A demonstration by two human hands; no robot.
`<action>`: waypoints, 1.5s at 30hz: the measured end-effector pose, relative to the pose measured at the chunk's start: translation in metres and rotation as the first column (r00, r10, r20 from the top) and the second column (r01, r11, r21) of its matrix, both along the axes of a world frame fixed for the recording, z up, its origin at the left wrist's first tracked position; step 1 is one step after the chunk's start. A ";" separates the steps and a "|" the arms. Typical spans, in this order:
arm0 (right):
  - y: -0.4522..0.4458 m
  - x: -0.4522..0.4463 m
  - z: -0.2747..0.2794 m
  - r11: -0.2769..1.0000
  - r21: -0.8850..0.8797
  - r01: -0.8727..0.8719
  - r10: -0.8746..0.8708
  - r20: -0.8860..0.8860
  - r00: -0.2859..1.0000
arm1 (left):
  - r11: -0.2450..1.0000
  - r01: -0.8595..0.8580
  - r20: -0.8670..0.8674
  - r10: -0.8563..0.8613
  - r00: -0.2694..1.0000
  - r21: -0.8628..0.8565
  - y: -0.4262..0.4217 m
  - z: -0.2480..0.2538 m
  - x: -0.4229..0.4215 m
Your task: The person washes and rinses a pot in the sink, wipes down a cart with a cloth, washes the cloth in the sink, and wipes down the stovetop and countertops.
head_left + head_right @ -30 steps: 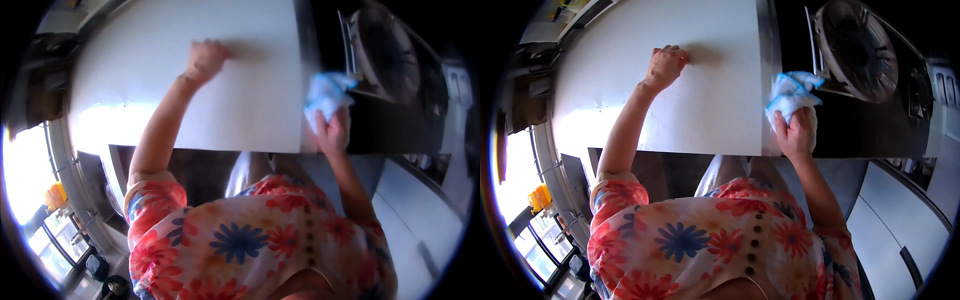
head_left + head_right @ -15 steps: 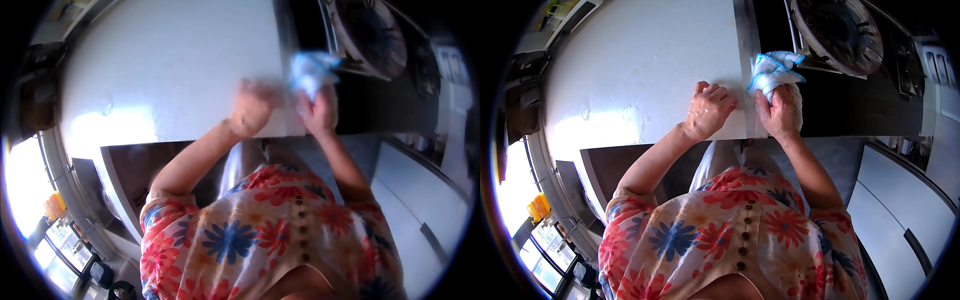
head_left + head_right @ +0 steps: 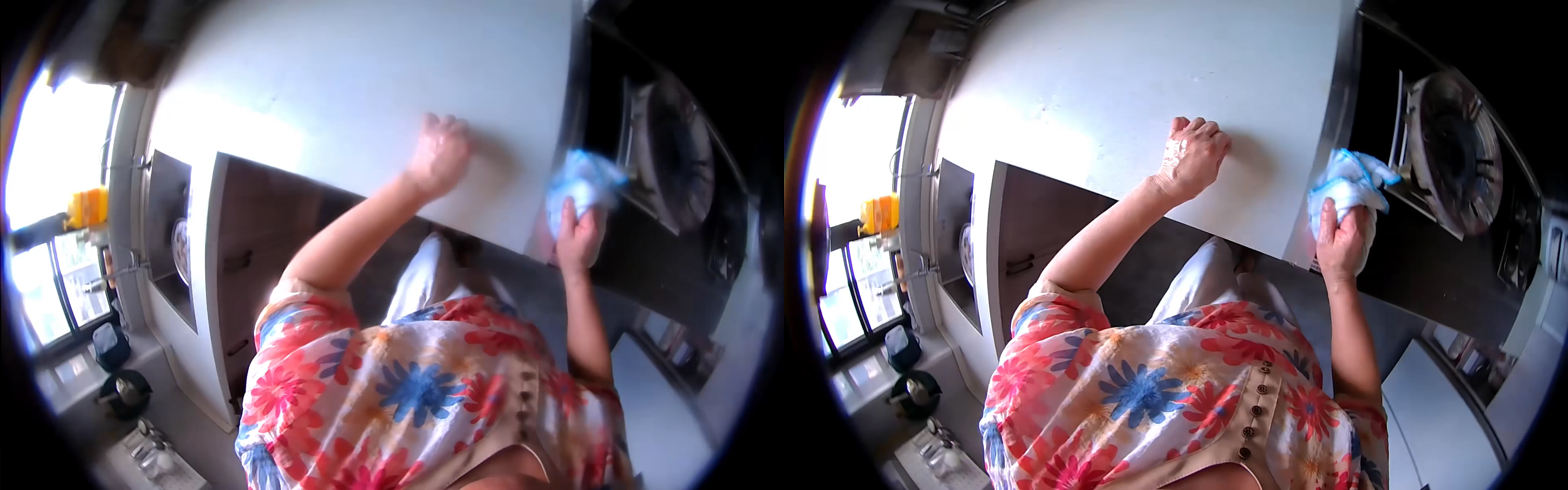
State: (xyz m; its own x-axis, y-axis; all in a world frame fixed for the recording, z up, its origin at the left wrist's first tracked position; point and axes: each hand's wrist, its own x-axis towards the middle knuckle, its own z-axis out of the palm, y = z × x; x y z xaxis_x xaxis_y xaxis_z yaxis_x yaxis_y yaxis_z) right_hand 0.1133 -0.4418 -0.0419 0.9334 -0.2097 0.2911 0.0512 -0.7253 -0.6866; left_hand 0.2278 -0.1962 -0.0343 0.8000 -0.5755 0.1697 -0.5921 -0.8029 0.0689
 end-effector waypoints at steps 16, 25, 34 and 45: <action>-0.003 0.003 -0.002 0.972 -0.236 -0.006 -0.018 -0.098 0.995 | 0.808 -0.583 0.123 0.589 0.799 -0.083 0.174 -0.007 0.041; -0.005 0.009 -0.024 0.969 -0.234 0.074 -0.085 -0.038 0.996 | 0.244 -0.953 -0.011 0.968 0.250 -0.180 0.438 -0.003 0.090; -0.004 0.024 -0.035 0.860 -0.480 0.172 -0.223 -0.051 0.973 | 0.471 -0.874 -0.058 0.875 0.480 -0.115 0.533 -0.007 0.103; -0.009 0.030 -0.044 0.796 -0.562 0.225 -0.313 -0.066 0.947 | 0.366 -0.785 -0.191 0.837 0.512 -0.501 0.633 0.039 0.037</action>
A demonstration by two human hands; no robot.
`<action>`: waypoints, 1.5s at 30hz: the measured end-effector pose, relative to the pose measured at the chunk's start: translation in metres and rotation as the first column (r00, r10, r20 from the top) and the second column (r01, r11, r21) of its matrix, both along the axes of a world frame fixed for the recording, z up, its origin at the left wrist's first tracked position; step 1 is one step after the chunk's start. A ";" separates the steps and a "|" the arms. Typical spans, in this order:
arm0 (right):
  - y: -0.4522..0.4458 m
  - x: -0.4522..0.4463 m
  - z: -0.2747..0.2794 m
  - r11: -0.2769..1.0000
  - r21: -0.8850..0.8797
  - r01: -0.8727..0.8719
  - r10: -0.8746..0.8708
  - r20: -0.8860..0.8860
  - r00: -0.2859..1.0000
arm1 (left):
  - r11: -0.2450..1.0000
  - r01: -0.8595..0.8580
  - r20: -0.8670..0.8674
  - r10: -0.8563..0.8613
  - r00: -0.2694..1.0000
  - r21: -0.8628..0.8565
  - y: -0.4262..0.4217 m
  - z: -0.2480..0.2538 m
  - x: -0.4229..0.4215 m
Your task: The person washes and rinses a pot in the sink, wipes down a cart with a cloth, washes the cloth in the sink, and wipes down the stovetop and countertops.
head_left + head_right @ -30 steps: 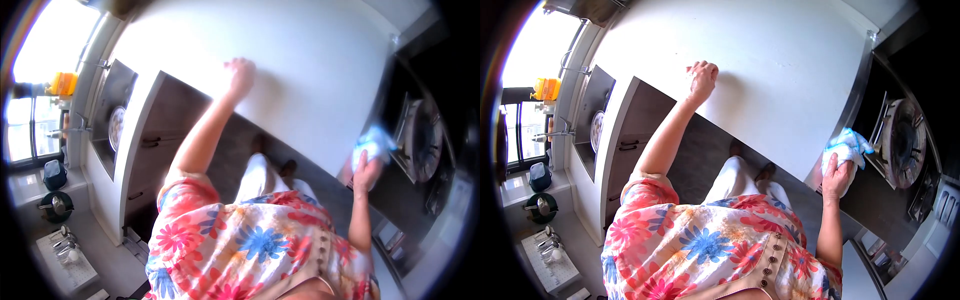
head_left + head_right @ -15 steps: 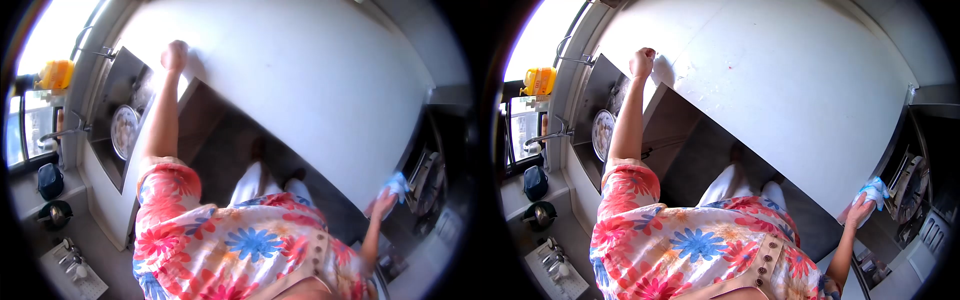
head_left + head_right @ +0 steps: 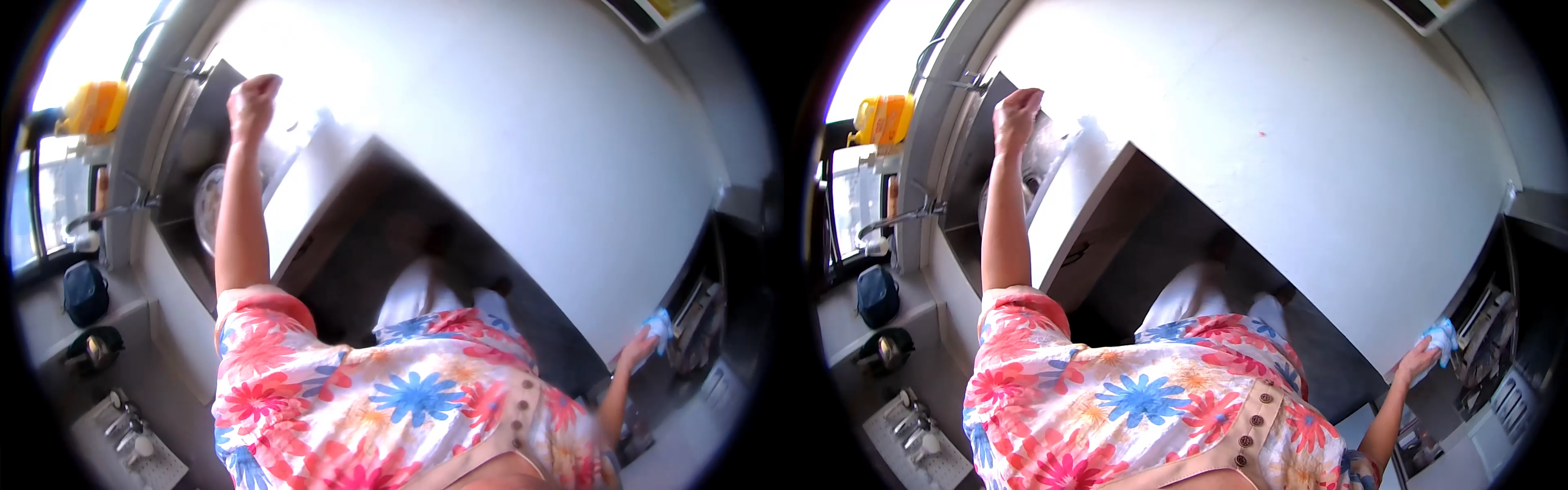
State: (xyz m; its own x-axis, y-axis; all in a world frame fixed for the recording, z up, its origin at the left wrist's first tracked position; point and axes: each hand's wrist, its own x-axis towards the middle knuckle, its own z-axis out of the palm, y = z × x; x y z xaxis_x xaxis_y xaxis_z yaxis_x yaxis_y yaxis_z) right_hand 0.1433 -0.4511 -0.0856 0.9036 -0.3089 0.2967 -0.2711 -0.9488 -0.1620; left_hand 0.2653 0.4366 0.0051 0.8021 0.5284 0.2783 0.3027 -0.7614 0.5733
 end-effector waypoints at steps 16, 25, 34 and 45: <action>-0.011 0.006 -0.011 0.992 -0.122 -0.001 0.010 0.069 0.998 | 0.635 -0.314 -0.320 0.110 0.941 -0.706 0.086 -0.019 -0.111; -0.011 0.011 -0.014 0.990 -0.141 0.018 -0.012 0.041 0.999 | 0.771 -0.429 -0.490 0.176 0.853 -0.470 0.068 -0.034 -0.104; -0.007 -0.011 -0.032 0.793 0.581 0.184 -0.317 0.136 0.939 | 0.776 -0.193 -0.053 0.203 0.978 -0.601 -0.019 -0.023 -0.078; 0.030 -0.003 0.075 0.834 0.331 -0.441 0.477 -0.030 0.879 | 0.553 0.664 0.095 -0.728 0.679 -0.504 -0.532 0.010 -0.018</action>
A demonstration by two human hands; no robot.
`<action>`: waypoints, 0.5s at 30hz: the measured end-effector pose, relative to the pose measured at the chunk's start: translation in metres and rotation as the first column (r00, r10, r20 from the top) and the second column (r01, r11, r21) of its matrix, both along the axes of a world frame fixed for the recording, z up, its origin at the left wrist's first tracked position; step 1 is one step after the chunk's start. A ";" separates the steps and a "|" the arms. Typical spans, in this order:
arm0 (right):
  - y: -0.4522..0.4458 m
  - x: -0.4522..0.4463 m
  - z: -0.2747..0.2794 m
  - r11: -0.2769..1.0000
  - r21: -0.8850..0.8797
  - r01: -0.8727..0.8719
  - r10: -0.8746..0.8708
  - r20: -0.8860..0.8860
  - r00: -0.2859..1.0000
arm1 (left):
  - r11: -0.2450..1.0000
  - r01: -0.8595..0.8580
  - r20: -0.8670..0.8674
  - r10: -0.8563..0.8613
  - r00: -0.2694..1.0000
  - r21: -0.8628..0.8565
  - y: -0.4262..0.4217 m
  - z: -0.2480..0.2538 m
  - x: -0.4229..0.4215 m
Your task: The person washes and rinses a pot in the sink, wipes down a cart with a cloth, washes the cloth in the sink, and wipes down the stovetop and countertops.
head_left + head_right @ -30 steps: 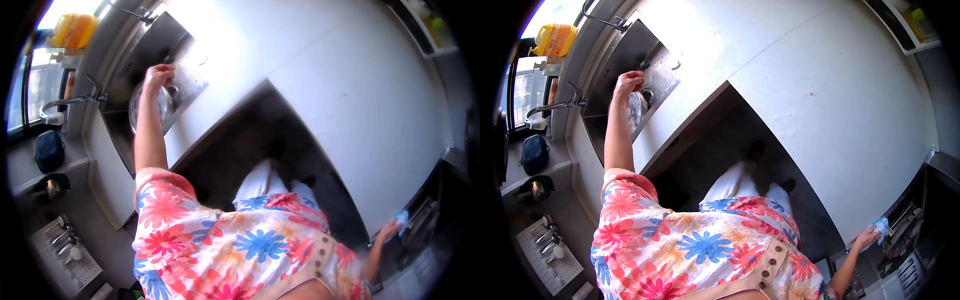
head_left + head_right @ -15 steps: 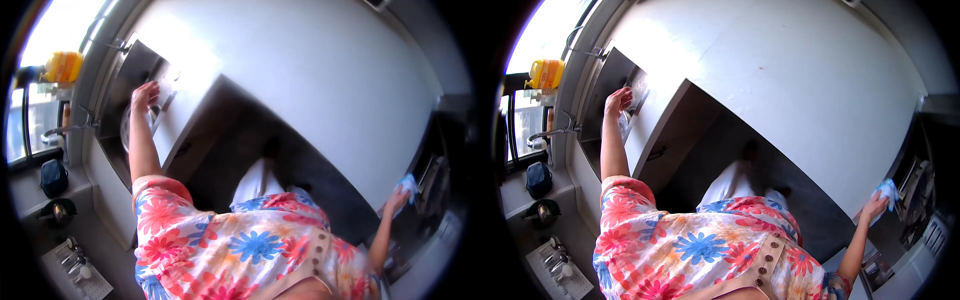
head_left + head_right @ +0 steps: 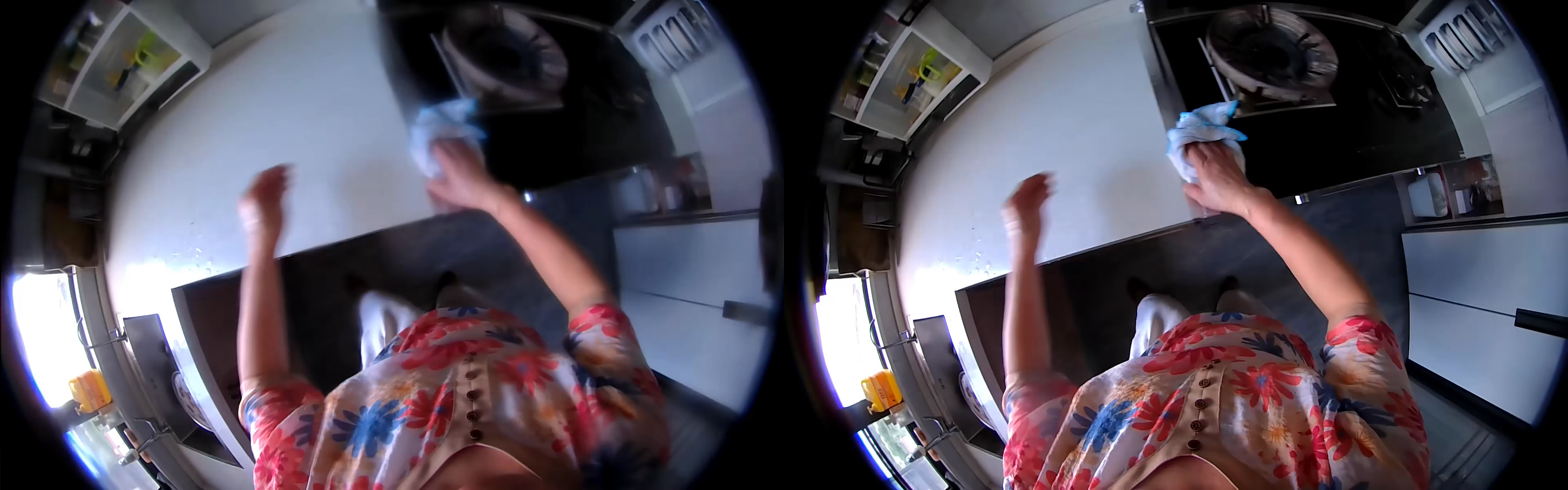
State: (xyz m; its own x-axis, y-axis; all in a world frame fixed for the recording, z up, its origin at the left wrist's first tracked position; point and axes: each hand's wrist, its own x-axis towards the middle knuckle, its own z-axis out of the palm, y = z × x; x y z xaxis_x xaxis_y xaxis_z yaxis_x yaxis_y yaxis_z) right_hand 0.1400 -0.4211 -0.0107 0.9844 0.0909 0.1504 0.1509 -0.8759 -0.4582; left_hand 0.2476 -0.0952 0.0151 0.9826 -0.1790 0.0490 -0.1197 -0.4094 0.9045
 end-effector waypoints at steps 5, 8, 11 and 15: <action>-0.021 -0.091 -0.003 0.974 0.225 0.013 -0.060 0.200 0.978 | 0.843 0.314 0.483 -0.514 0.709 0.436 -0.211 -0.041 -0.104; -0.060 -0.111 -0.005 0.964 0.220 0.150 -0.209 0.277 0.938 | 0.652 0.147 0.296 -0.519 0.802 0.744 -0.250 -0.047 -0.092; -0.098 -0.123 -0.004 0.900 0.322 0.296 -0.363 0.175 0.915 | 0.645 0.092 0.305 -0.476 0.825 0.759 -0.272 -0.059 -0.050; -0.136 -0.134 0.004 0.873 0.305 0.379 -0.440 0.159 0.884 | 0.627 0.038 0.326 -0.454 0.829 0.778 -0.298 -0.070 0.052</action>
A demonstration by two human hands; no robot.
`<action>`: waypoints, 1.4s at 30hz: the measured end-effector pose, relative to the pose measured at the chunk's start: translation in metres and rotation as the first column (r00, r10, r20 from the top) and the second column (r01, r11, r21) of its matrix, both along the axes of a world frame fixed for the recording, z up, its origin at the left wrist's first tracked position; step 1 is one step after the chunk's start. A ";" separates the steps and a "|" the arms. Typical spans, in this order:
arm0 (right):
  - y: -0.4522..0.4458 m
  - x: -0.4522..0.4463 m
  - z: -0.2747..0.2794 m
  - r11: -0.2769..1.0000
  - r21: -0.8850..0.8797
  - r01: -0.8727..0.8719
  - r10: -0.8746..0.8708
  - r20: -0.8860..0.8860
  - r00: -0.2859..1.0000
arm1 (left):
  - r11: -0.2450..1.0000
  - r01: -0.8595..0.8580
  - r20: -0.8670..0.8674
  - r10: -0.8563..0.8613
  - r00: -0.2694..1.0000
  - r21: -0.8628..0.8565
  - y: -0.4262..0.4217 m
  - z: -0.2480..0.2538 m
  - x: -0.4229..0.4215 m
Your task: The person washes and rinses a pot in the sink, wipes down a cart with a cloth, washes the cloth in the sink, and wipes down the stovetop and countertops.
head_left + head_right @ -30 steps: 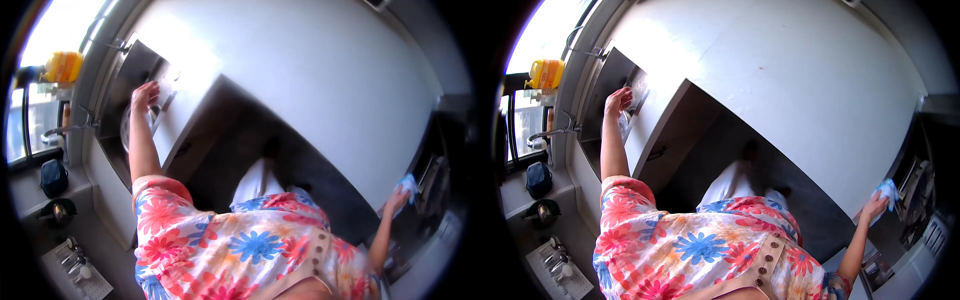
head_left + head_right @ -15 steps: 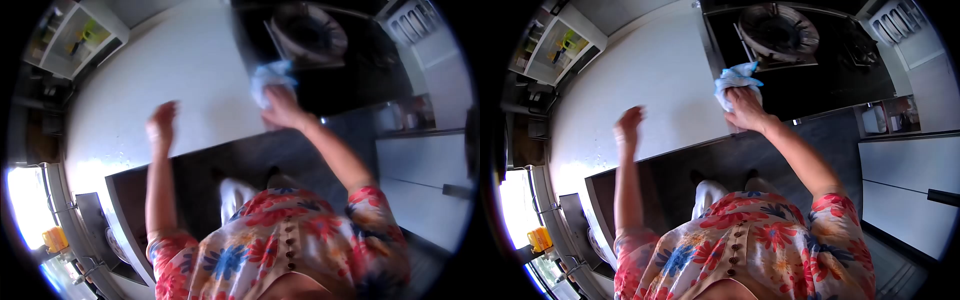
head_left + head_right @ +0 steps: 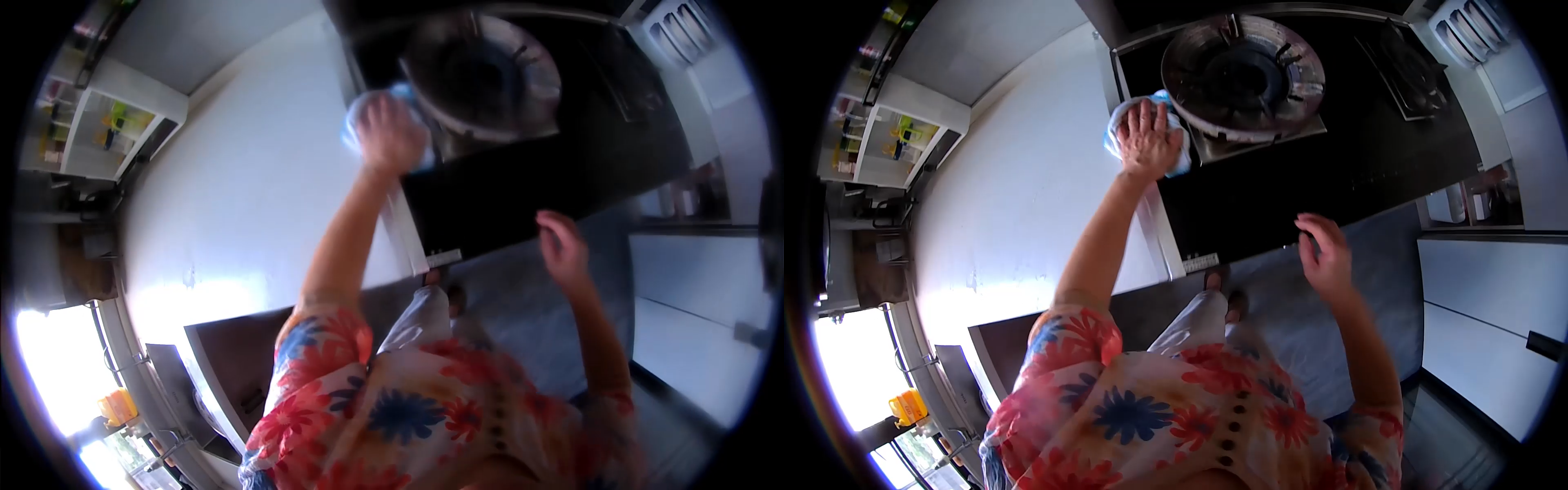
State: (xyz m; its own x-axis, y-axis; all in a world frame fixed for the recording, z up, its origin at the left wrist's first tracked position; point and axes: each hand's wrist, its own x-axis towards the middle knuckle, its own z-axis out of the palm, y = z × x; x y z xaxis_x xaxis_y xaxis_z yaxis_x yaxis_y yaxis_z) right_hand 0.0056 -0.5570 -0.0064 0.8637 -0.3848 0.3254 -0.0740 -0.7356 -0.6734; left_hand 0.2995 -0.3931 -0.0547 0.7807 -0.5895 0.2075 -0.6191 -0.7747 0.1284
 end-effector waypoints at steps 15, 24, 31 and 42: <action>-0.066 0.010 0.027 0.993 0.087 0.082 -0.060 -0.232 0.971 | 0.863 0.403 0.398 -0.500 0.769 0.306 -0.043 -0.044 0.238; -0.154 -0.039 0.009 0.981 0.192 0.010 -0.015 0.023 1.000 | 0.980 0.159 0.315 -0.188 0.930 0.116 0.048 -0.025 -0.002; -0.273 -0.172 0.018 0.963 0.202 0.181 -0.184 -0.004 0.983 | 0.996 -0.077 0.026 0.076 0.997 0.047 -0.133 -0.009 -0.222; -0.351 -0.323 0.025 0.858 0.211 0.467 -0.430 -0.199 0.880 | 0.767 0.641 -0.101 -0.641 0.761 -0.043 -0.541 0.002 -0.332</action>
